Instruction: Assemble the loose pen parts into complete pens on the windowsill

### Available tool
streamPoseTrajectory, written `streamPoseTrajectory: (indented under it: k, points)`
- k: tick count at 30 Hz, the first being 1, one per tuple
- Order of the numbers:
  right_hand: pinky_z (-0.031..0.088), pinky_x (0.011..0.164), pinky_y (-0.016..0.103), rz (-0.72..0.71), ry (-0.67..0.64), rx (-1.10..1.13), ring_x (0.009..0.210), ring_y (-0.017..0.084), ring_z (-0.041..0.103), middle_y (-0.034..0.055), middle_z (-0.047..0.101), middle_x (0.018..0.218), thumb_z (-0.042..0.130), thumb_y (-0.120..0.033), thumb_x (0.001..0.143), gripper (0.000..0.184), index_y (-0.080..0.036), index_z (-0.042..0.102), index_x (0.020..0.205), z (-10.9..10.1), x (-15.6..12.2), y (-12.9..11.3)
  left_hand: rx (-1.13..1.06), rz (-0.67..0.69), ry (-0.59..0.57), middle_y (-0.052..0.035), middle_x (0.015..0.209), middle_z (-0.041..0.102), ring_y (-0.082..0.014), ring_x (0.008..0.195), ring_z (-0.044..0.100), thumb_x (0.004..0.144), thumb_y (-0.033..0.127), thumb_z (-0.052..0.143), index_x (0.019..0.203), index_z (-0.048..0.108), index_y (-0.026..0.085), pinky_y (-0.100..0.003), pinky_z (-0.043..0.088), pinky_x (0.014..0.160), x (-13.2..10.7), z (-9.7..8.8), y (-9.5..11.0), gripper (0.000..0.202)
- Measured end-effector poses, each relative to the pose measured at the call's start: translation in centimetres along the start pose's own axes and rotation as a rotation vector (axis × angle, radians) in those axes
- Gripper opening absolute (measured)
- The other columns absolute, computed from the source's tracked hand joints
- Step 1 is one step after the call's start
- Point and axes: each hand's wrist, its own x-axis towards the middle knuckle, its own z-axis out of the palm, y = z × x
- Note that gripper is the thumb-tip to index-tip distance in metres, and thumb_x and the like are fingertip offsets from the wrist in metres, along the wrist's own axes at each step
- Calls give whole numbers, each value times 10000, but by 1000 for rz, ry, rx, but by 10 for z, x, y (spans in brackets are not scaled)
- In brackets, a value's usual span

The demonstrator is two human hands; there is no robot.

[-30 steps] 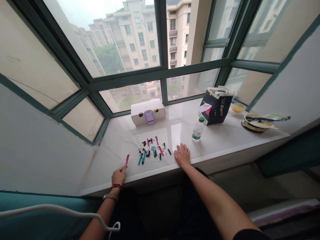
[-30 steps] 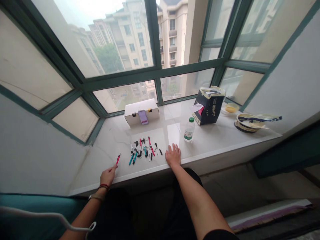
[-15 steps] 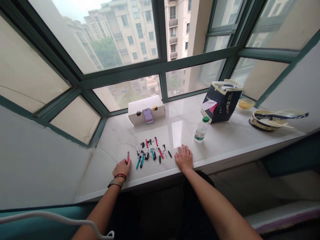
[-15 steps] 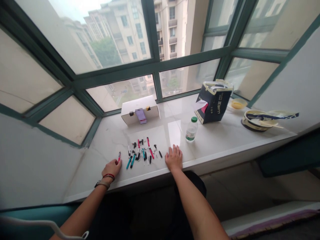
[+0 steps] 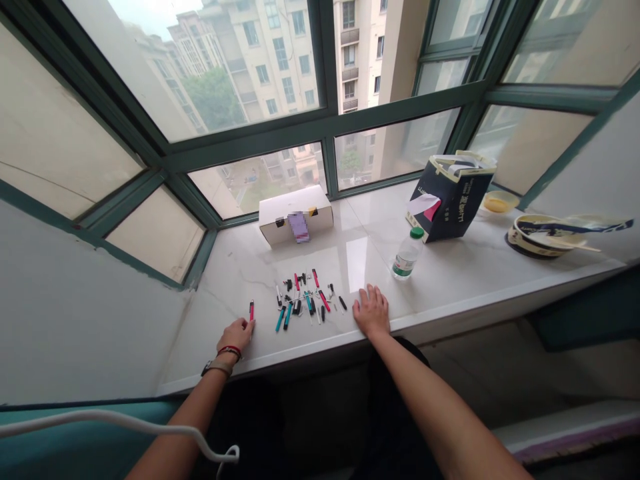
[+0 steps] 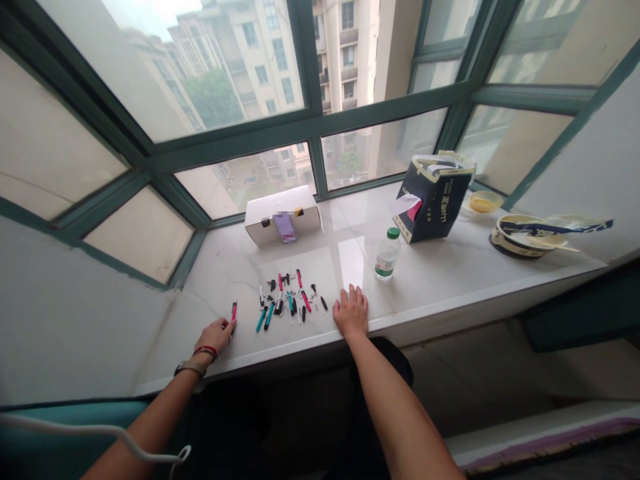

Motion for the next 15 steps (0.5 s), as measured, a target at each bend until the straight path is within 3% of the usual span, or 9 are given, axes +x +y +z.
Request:
streamPoseTrajectory:
  k: [8, 15]
  points:
    - [191, 1108, 453, 3, 7, -3, 1405, 311, 269, 142, 390, 1502, 431, -332, 912, 448, -175, 527, 1321, -1, 0, -1, -51, -46, 54, -74, 897, 728, -279, 882, 661, 833, 595, 427, 872, 644, 242, -344, 471, 754, 8, -5, -50, 416]
    - [196, 1104, 444, 7, 5, -8, 1396, 311, 282, 144, 403, 1493, 425, -331, 913, 451, -169, 528, 1321, -4, 0, -2, -114, -11, 89, -68, 904, 732, -259, 891, 663, 757, 603, 544, 898, 691, 231, -327, 480, 782, 9, 0, -48, 424]
